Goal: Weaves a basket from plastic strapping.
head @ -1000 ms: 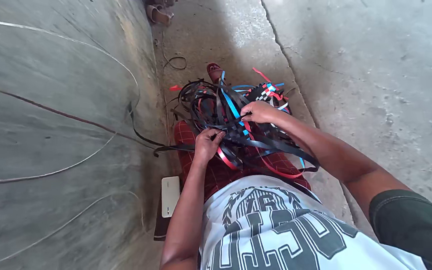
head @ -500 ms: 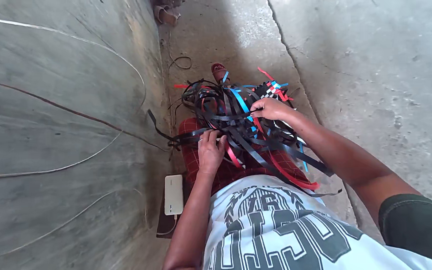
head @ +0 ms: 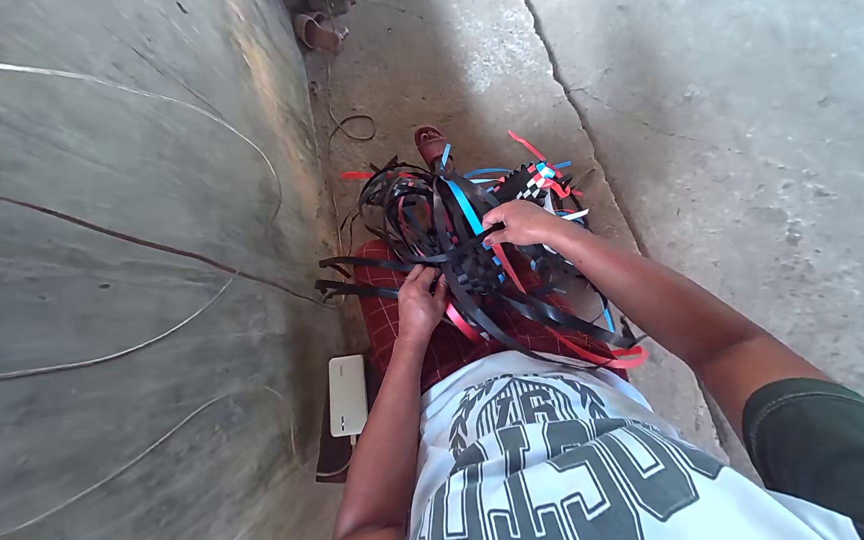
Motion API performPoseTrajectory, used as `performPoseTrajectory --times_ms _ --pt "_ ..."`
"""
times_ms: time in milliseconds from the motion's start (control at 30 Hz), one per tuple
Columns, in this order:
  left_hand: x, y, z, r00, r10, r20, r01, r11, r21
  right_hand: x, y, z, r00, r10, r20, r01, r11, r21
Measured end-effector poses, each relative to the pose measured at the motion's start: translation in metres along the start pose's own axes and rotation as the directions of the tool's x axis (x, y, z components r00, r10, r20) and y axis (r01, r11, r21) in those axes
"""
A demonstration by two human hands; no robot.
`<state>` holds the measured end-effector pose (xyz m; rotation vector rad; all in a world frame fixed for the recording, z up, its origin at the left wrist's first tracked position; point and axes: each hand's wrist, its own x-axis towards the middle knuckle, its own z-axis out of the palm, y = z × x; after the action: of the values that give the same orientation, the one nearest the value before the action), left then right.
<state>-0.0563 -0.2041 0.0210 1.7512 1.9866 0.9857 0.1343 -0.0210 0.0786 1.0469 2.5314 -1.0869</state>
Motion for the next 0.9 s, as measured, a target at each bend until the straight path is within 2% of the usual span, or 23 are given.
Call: performPoseTrajectory --times_ms 100,267,300,400,467,533,600,667,733,800,900 --pt "0.000 0.001 0.000 1.000 -0.009 -0.011 0.008 1.000 -0.013 0.007 -0.005 0.002 0.997 0.070 0.043 -0.067 0.996 -0.062" --pt "0.000 0.006 -0.009 0.996 -0.073 0.060 0.074 0.997 -0.014 0.009 0.004 -0.001 0.997 0.062 0.055 -0.061 0.998 -0.020" --pt "0.000 0.007 -0.011 0.998 -0.062 0.026 0.062 0.998 -0.017 0.007 0.007 -0.004 0.997 0.052 0.064 -0.052 0.999 -0.006" --pt "0.002 0.010 -0.011 0.982 0.014 -0.190 -0.011 1.000 0.015 0.005 0.018 -0.008 0.998 0.038 0.044 -0.040 0.998 0.054" --pt "0.007 0.019 -0.012 0.970 0.054 -0.237 -0.046 0.998 0.041 0.003 0.020 -0.007 0.998 0.052 0.030 -0.054 0.994 0.090" --pt "0.012 0.032 -0.014 0.981 0.060 -0.183 -0.046 0.996 0.078 -0.001 0.014 -0.010 0.996 0.077 0.036 -0.080 0.992 0.096" --pt "0.015 0.039 -0.013 0.997 -0.021 -0.078 0.030 0.993 0.118 -0.004 0.012 -0.011 0.997 0.080 0.012 -0.081 0.990 0.117" --pt "0.018 0.038 -0.009 0.994 -0.105 -0.034 0.109 0.986 0.128 -0.006 0.016 -0.009 0.997 0.071 -0.034 -0.065 0.985 0.159" --pt "0.023 0.034 -0.008 0.989 -0.147 -0.007 0.146 0.983 0.114 -0.006 0.019 -0.006 0.996 0.070 -0.055 -0.058 0.978 0.199" --pt "0.026 0.035 -0.009 0.976 -0.193 0.103 0.183 0.978 0.104 -0.007 0.023 0.001 0.995 0.069 -0.077 -0.050 0.971 0.233" --pt "0.027 0.038 -0.004 0.953 -0.179 0.244 0.159 0.982 0.102 -0.010 0.035 0.011 0.997 0.023 -0.070 -0.007 0.974 0.225"
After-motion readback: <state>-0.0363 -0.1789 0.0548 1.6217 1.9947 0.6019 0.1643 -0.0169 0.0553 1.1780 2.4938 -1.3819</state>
